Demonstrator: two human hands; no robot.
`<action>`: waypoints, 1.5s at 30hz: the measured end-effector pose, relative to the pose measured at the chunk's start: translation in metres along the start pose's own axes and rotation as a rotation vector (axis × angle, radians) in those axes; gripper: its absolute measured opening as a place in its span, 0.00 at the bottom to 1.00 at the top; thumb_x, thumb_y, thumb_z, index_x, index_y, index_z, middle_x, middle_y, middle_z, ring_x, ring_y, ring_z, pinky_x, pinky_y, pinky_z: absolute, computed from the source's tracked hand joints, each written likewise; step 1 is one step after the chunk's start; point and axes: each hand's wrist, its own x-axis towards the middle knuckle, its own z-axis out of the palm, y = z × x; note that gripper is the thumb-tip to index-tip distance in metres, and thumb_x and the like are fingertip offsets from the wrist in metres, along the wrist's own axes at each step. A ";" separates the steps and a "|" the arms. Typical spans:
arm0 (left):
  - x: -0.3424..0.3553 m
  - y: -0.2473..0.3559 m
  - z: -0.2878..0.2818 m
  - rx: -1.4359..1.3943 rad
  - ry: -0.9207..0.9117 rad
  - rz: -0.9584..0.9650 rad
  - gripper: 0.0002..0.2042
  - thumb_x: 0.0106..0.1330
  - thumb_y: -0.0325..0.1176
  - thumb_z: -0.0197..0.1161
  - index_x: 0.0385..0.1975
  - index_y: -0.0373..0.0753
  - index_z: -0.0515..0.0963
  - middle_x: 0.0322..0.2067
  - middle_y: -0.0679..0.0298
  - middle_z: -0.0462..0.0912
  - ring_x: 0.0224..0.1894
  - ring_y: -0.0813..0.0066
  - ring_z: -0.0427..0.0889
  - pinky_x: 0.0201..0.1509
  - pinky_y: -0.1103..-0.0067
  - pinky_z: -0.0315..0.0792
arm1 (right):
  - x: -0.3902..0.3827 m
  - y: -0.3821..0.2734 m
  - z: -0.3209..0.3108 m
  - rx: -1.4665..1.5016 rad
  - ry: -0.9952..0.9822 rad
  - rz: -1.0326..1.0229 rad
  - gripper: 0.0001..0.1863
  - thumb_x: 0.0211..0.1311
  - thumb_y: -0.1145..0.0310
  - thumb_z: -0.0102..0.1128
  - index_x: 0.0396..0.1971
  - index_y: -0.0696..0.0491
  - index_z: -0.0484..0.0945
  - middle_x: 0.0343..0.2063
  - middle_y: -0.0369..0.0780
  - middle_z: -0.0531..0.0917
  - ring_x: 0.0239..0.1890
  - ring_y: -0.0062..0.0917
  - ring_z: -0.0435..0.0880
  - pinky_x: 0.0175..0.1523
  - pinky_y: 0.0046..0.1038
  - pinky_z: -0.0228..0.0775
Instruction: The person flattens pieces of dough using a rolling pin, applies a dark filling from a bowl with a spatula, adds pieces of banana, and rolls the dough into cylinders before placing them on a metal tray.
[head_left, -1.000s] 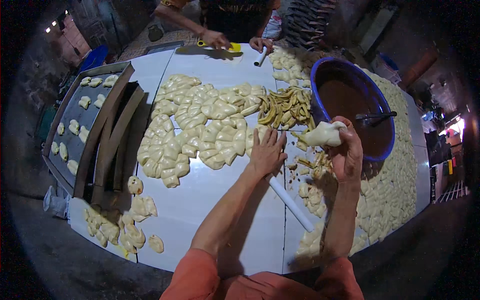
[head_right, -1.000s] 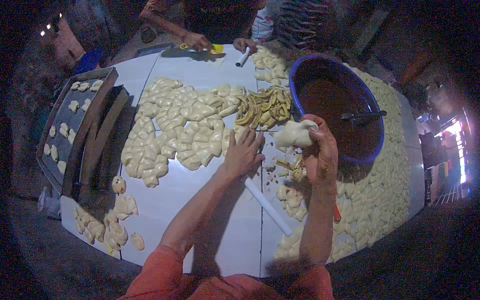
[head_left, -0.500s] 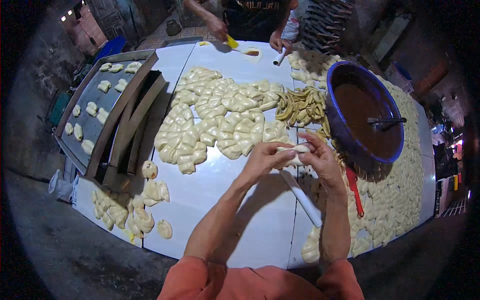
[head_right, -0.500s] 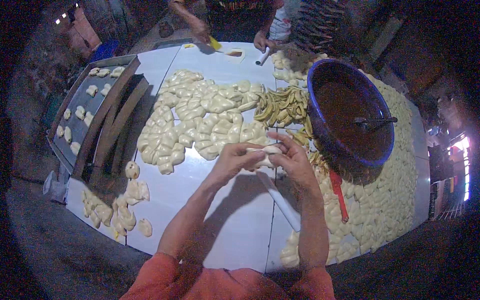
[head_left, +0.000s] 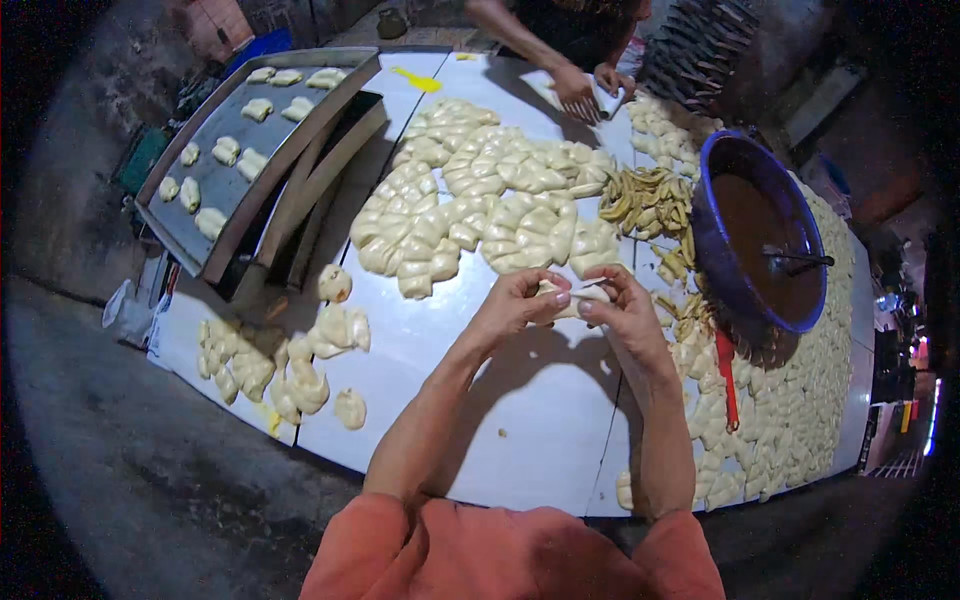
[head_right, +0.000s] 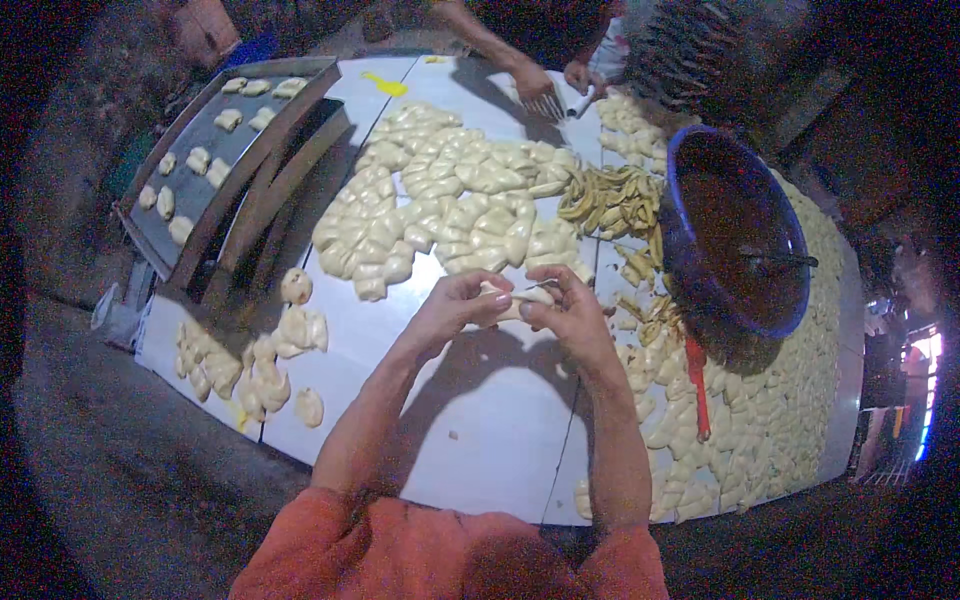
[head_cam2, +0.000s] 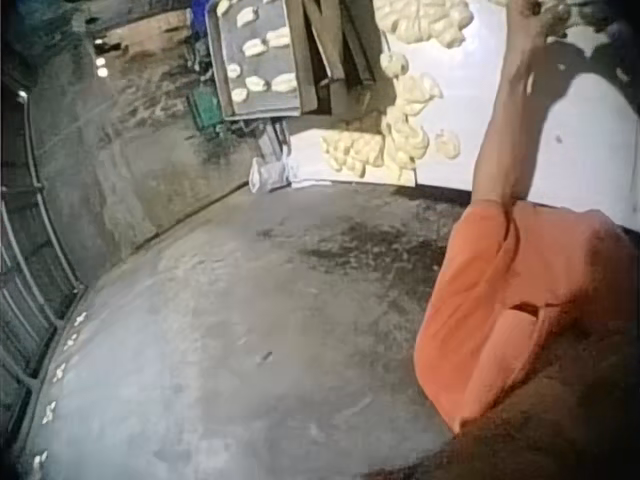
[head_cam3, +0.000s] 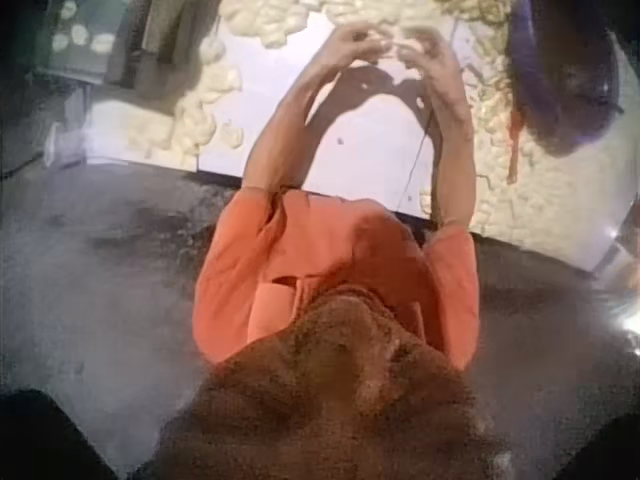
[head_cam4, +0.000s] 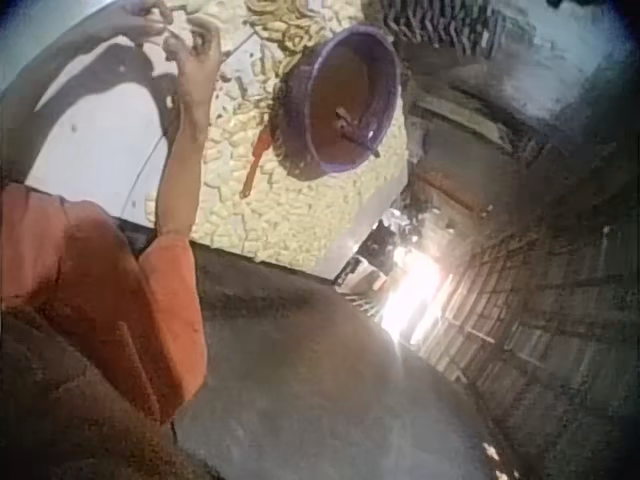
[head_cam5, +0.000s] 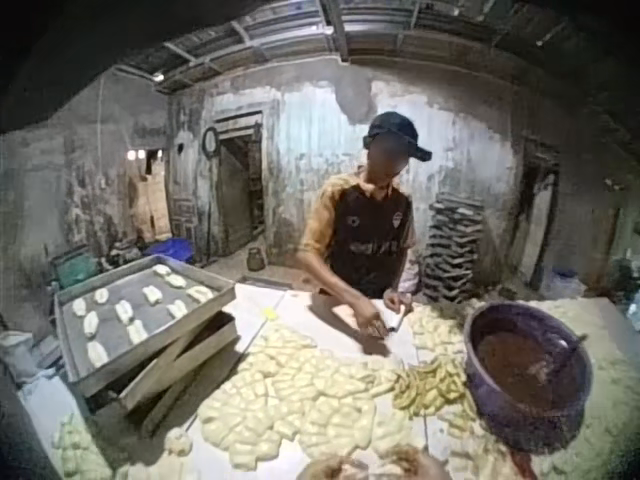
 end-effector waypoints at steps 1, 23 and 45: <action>-0.004 -0.001 -0.001 -0.023 0.007 0.020 0.18 0.70 0.39 0.72 0.56 0.39 0.81 0.41 0.65 0.86 0.40 0.79 0.83 0.45 0.78 0.78 | 0.000 0.000 0.001 -0.004 -0.017 0.019 0.18 0.62 0.67 0.71 0.49 0.55 0.79 0.38 0.36 0.84 0.37 0.18 0.79 0.44 0.24 0.74; -0.025 0.003 -0.021 0.121 -0.084 -0.062 0.18 0.63 0.41 0.78 0.45 0.37 0.83 0.38 0.67 0.87 0.39 0.80 0.83 0.46 0.78 0.76 | -0.010 0.021 0.040 -0.032 0.025 0.114 0.14 0.64 0.64 0.76 0.41 0.54 0.79 0.41 0.34 0.84 0.42 0.14 0.79 0.48 0.22 0.73; 0.013 0.006 -0.009 0.162 -0.033 -0.241 0.16 0.67 0.36 0.74 0.50 0.37 0.84 0.39 0.66 0.87 0.37 0.79 0.82 0.42 0.79 0.76 | -0.091 -0.001 -0.090 0.139 -0.106 -0.175 0.15 0.55 0.62 0.73 0.38 0.56 0.84 0.38 0.38 0.87 0.38 0.26 0.85 0.45 0.30 0.77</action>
